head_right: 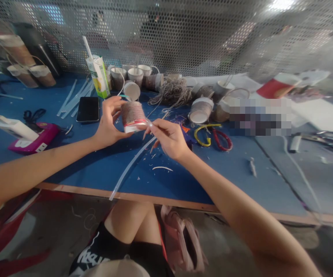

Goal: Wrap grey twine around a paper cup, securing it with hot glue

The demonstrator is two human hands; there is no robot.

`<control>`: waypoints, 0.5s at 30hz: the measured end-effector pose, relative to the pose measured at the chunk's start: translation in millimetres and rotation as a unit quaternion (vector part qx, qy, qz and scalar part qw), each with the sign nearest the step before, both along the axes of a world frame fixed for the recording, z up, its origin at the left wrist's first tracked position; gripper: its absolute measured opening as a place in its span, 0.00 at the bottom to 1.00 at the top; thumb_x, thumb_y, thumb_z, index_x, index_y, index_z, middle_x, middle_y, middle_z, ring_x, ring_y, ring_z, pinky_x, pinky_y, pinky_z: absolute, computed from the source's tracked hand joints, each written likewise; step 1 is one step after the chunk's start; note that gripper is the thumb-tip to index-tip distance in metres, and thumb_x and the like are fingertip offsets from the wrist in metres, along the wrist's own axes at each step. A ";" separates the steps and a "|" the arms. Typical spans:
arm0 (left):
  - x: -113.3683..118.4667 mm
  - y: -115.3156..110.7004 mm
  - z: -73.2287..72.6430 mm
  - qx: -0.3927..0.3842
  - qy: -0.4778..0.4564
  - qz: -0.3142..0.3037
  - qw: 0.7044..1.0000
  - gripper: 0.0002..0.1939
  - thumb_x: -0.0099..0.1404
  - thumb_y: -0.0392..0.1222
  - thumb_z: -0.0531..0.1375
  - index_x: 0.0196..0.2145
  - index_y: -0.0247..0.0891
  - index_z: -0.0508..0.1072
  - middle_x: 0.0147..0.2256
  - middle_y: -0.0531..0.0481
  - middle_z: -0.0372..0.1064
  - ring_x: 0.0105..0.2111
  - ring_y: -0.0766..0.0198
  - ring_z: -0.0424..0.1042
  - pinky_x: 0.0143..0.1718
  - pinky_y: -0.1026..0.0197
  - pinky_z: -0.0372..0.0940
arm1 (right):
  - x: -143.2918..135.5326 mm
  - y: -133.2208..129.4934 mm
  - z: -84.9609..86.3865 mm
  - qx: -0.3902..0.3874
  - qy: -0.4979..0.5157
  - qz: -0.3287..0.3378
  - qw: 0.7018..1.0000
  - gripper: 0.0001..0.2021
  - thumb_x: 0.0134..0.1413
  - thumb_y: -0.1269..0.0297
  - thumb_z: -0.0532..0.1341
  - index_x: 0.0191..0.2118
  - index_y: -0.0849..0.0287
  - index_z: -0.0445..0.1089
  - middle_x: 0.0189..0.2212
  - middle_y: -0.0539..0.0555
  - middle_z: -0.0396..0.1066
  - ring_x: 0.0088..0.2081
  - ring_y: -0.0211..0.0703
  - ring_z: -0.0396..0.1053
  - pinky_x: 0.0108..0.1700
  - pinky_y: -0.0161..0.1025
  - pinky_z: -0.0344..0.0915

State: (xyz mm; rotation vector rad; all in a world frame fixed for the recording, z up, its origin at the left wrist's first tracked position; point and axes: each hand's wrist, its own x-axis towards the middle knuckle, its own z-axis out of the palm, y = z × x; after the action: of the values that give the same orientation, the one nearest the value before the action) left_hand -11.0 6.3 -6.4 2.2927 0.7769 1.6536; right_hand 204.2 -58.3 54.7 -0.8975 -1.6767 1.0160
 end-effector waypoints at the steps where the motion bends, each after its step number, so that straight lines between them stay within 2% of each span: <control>1: 0.3 -0.9 0.2 0.000 -0.001 -0.009 1.000 0.47 0.51 0.60 0.68 0.60 0.48 0.49 0.58 0.41 0.58 0.56 0.54 0.68 0.55 0.50 0.69 | -0.4 1.5 -0.3 -0.011 0.005 0.002 1.000 0.18 0.51 0.46 0.64 0.26 0.57 0.71 0.26 0.50 0.75 0.14 0.28 0.55 0.19 0.35 0.69; 5: 1.0 -3.8 0.6 -0.006 -0.010 -0.045 0.999 0.45 0.53 0.60 0.68 0.60 0.49 0.48 0.60 0.40 0.54 0.59 0.52 0.65 0.54 0.51 0.69 | 2.8 10.5 -2.5 -0.055 0.075 0.008 0.996 0.18 0.51 0.46 0.65 0.26 0.58 0.68 0.30 0.50 0.78 0.11 0.23 0.44 0.17 0.33 0.68; 8: 0.9 -4.2 0.1 -0.013 -0.012 -0.061 0.998 0.45 0.54 0.61 0.67 0.60 0.50 0.47 0.59 0.40 0.54 0.60 0.52 0.64 0.52 0.51 0.71 | 5.8 15.6 -4.0 -0.069 0.106 0.013 0.992 0.18 0.50 0.48 0.66 0.25 0.58 0.68 0.32 0.52 0.79 0.10 0.22 0.44 0.15 0.33 0.67; 11: 0.1 -3.2 -0.9 -0.015 -0.006 -0.063 0.998 0.46 0.55 0.61 0.67 0.61 0.50 0.44 0.59 0.40 0.55 0.59 0.52 0.65 0.51 0.51 0.71 | 7.6 18.3 -5.7 -0.067 0.117 0.003 0.991 0.17 0.50 0.50 0.66 0.24 0.59 0.68 0.30 0.52 0.79 0.09 0.22 0.44 0.15 0.33 0.67; 15: -1.7 -2.4 -0.5 -0.014 0.005 -0.043 0.999 0.45 0.53 0.60 0.68 0.60 0.49 0.48 0.61 0.39 0.53 0.59 0.52 0.64 0.52 0.51 0.70 | 12.1 24.1 -9.7 -0.020 0.144 -0.064 0.987 0.16 0.52 0.54 0.64 0.20 0.58 0.67 0.25 0.51 0.78 0.08 0.24 0.44 0.12 0.33 0.62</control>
State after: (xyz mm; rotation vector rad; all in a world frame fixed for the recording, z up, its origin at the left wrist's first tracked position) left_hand -12.7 3.9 -6.9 2.2829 0.6893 1.5850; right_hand 216.3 -34.2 45.0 -0.8298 -1.3439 1.0410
